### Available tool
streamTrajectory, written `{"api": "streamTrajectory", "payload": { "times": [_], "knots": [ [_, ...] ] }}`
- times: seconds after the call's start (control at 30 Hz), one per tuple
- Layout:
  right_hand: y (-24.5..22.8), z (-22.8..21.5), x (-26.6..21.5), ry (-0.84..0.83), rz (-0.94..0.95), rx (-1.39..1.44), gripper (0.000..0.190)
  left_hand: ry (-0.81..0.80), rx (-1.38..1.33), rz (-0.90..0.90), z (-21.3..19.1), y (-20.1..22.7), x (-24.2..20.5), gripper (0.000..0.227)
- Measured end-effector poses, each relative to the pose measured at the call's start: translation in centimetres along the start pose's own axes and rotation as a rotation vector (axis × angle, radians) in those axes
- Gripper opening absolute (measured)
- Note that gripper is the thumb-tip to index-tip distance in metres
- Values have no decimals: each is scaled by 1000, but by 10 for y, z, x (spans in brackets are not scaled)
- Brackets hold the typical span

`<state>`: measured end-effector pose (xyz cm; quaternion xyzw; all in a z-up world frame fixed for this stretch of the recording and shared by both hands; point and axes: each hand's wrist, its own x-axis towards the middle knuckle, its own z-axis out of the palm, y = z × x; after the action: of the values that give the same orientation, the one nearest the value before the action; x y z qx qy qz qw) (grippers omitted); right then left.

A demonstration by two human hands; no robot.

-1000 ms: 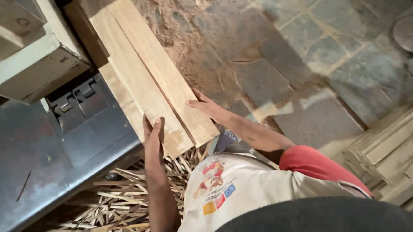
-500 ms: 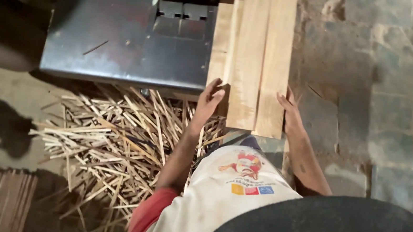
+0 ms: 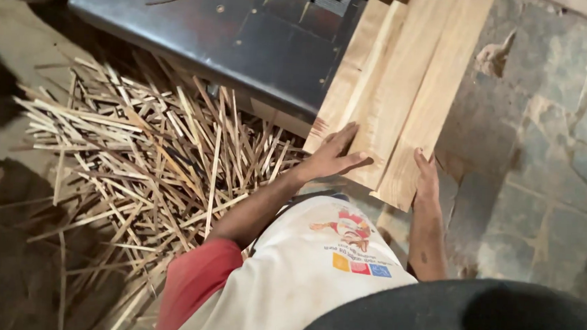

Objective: Manually sorting, organizing, and stacking wooden planks in a workshop environment.

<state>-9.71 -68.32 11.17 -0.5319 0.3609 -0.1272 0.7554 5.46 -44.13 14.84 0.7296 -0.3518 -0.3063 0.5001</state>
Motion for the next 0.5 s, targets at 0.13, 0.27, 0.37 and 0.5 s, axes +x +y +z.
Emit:
{"api": "streamTrajectory", "payload": {
  "times": [0.13,0.27,0.37,0.5],
  "knots": [
    [1,-2,-5,-51,-57,105,65,21,-66,104,5,-11,1,94],
    [-1,0,-7,-79,-75,168,62,20,-198,38,-7,29,-7,89],
    [-3,0,-6,-22,-48,104,61,61,-89,-3,-1,30,-10,81],
    [-12,9,-17,-14,25,79,62,169,-52,13,8,22,-12,86]
  ]
}}
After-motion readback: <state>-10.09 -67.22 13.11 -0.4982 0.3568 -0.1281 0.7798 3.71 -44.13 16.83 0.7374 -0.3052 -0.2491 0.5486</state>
